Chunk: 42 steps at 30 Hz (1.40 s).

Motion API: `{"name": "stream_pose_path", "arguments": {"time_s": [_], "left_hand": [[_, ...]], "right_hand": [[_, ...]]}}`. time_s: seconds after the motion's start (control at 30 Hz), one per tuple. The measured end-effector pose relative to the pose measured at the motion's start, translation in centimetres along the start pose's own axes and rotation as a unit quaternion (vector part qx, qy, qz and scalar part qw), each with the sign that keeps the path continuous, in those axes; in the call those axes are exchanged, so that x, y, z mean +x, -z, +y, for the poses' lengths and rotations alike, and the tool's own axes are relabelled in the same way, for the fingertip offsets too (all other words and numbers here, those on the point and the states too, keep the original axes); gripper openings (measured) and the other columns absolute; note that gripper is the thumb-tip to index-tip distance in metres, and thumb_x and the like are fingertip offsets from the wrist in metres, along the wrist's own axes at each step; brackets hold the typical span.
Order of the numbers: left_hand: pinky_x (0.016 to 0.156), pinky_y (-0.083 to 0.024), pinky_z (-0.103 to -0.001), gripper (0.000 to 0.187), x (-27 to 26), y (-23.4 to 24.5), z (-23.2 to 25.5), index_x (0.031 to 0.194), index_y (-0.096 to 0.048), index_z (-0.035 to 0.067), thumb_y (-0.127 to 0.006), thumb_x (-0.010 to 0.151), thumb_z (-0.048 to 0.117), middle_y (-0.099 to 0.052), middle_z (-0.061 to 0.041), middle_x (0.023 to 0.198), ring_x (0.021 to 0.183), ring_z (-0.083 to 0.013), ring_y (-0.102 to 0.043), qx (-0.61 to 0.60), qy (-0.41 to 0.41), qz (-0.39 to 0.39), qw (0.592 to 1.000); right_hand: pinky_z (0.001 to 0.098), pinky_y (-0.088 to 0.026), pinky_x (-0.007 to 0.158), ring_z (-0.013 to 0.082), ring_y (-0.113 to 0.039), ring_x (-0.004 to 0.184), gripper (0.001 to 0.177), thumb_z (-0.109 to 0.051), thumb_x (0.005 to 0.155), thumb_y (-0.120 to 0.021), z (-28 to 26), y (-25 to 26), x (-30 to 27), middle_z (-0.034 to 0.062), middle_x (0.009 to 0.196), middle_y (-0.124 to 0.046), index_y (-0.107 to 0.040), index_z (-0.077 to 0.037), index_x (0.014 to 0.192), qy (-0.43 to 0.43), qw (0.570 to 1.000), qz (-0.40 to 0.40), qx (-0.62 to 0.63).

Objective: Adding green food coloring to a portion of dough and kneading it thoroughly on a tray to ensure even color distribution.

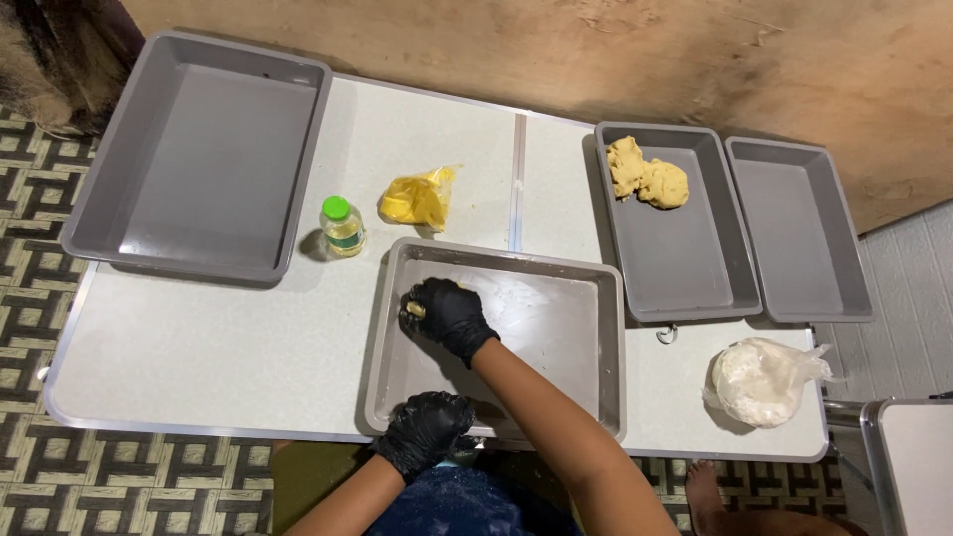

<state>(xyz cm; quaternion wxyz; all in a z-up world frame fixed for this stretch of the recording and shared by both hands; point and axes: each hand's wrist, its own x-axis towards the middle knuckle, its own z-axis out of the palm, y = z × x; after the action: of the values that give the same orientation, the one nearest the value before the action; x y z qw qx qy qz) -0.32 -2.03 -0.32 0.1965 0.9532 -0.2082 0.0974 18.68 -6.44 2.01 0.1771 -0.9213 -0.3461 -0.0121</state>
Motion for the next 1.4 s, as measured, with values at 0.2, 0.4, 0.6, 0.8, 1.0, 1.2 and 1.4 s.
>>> {"name": "stream_pose_path", "arguments": {"time_s": [0.2,0.4,0.6,0.8,1.0,1.2,1.4], "left_hand": [[0.04,-0.051,-0.038,0.026,-0.7,-1.9,0.0,0.064,-0.058,0.021,-0.066,0.087,0.011,-0.061,-0.001,0.061,0.048,-0.021,-0.059,-0.015,0.031,0.011,0.999],[0.035,-0.05,-0.04,0.024,-0.1,-0.4,0.8,0.064,-0.055,0.017,-0.065,0.077,-0.001,-0.06,-0.004,0.061,0.051,-0.0241,-0.06,-0.023,0.015,-0.003,1.0],[0.036,-0.051,-0.035,0.025,0.7,0.9,0.9,0.07,-0.062,0.016,-0.081,0.085,0.021,-0.06,-0.001,0.063,0.051,-0.0198,-0.059,-0.039,0.001,-0.012,0.999],[0.034,-0.048,-0.038,0.02,1.4,0.8,0.6,0.067,-0.062,0.015,-0.066,0.076,-0.003,-0.059,-0.003,0.061,0.048,-0.0214,-0.058,-0.038,0.013,-0.011,0.999],[0.035,-0.051,-0.036,0.025,1.2,0.6,0.6,0.062,-0.062,0.016,-0.074,0.083,0.009,-0.058,-0.003,0.056,0.044,-0.0194,-0.057,-0.013,-0.009,0.029,0.999],[0.034,-0.049,-0.036,0.028,1.1,0.4,0.6,0.063,-0.058,0.017,-0.06,0.076,-0.008,-0.056,-0.003,0.056,0.044,-0.02,-0.055,0.019,-0.008,0.051,0.998],[0.044,-0.057,-0.044,0.013,0.8,-1.0,0.3,0.095,-0.073,0.015,-0.077,0.083,0.015,-0.07,-0.009,0.074,0.06,-0.032,-0.069,-0.028,0.01,-0.032,0.999]], "right_hand": [[0.0469,-0.055,0.054,0.0287,-0.069,0.08,0.027,-0.049,0.083,-0.074,1.3,4.3,-6.7,0.0027,0.089,-0.072,-0.072,-0.021,0.084,0.066,0.991,-0.109,0.048],[0.0491,-0.06,0.069,0.0305,-0.072,0.094,0.03,-0.052,0.079,-0.074,7.1,7.5,-12.6,0.0,0.101,-0.076,-0.077,-0.028,0.098,-0.008,0.988,-0.146,0.05],[0.0302,-0.058,0.082,0.0179,-0.068,0.084,0.011,-0.021,0.097,-0.067,12.2,12.5,-14.1,0.0042,0.086,-0.069,-0.069,-0.011,0.09,-0.293,0.806,-0.04,0.513],[0.0381,-0.052,0.065,0.0221,-0.065,0.066,0.025,-0.037,0.09,-0.07,9.3,12.1,-12.3,0.0036,0.071,-0.071,-0.07,-0.016,0.076,-0.332,0.937,0.022,0.107],[0.0399,-0.053,0.064,0.0239,-0.07,0.073,0.017,-0.031,0.088,-0.072,2.5,9.0,-11.3,0.0028,0.079,-0.072,-0.071,-0.018,0.078,-0.151,0.975,0.005,0.164],[0.0281,-0.049,0.077,0.0108,-0.062,0.081,0.019,-0.03,0.092,-0.076,1.9,6.5,-4.1,-0.0031,0.081,-0.069,-0.069,-0.017,0.08,-0.303,0.825,-0.077,0.47],[0.0402,-0.057,0.082,0.0291,-0.071,0.096,0.032,-0.033,0.086,-0.076,0.3,4.4,3.5,0.0106,0.104,-0.078,-0.077,-0.013,0.111,-0.019,0.958,0.021,0.284]]}}
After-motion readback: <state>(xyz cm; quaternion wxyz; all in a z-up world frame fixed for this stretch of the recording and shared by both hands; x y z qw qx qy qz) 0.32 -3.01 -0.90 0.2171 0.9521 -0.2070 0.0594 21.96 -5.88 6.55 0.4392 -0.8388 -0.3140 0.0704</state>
